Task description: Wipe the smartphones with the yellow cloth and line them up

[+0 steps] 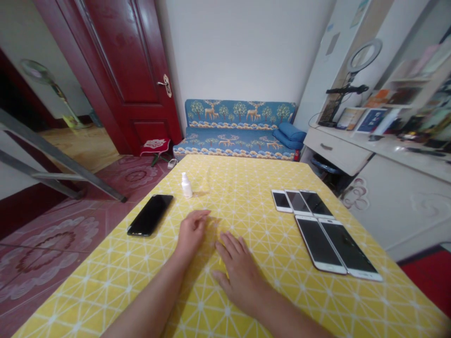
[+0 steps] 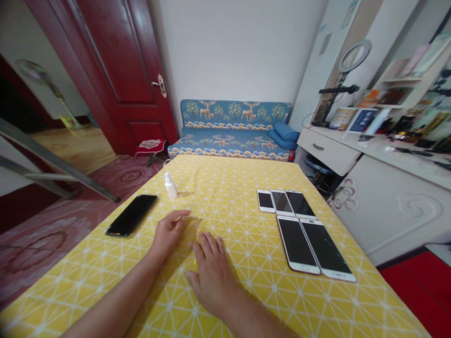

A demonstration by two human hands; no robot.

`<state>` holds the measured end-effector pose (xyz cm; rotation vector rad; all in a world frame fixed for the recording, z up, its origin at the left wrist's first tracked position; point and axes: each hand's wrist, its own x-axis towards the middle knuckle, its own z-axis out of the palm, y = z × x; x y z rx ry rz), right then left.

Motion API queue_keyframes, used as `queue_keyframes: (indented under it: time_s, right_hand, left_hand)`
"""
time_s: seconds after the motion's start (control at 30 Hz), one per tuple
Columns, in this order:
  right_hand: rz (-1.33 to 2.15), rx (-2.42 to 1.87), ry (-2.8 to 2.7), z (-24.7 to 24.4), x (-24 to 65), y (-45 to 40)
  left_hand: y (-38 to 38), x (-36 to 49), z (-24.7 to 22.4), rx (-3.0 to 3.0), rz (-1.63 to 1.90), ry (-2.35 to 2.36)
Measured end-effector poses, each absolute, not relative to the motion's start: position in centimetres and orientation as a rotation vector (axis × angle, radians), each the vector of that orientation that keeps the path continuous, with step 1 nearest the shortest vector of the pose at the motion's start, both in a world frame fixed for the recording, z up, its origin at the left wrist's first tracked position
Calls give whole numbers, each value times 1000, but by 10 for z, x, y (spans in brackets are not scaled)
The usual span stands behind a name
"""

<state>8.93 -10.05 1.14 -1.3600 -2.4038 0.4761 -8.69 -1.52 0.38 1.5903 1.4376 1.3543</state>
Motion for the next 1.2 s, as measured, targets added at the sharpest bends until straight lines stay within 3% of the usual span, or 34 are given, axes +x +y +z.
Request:
queue_keyframes:
  time_s: [0.1, 0.23, 0.4, 0.67, 0.83, 0.93, 1.07, 1.2]
  right_hand:
    - [497, -1351, -2390, 6, 91, -99]
    - [515, -1331, -2383, 5, 95, -101]
    - [522, -1331, -2374, 6, 96, -102]
    - [519, -1335, -2366, 5, 96, -101]
    - [545, -1319, -2335, 6, 95, -100]
    - [612, -1290, -2225, 5, 97, -99]
    - [575, -1312, -1821, -1, 106, -90]
    - [335, -1445, -1742, -2, 114, -80]
  left_hand:
    - [-7, -121, 11, 1971, 1357, 1995]
    - [-6, -158, 17, 1795, 991, 2676]
    - [-4, -182, 17, 1586, 426, 2764]
    - [-5, -187, 21, 1646, 414, 2811]
    - [-6, -187, 31, 1615, 432, 2693]
    - [-4, -179, 37, 1546, 750, 2539]
    - [-5, -148, 39, 1225, 1436, 1785]
    - [-16, -108, 32, 686, 1361, 1060]
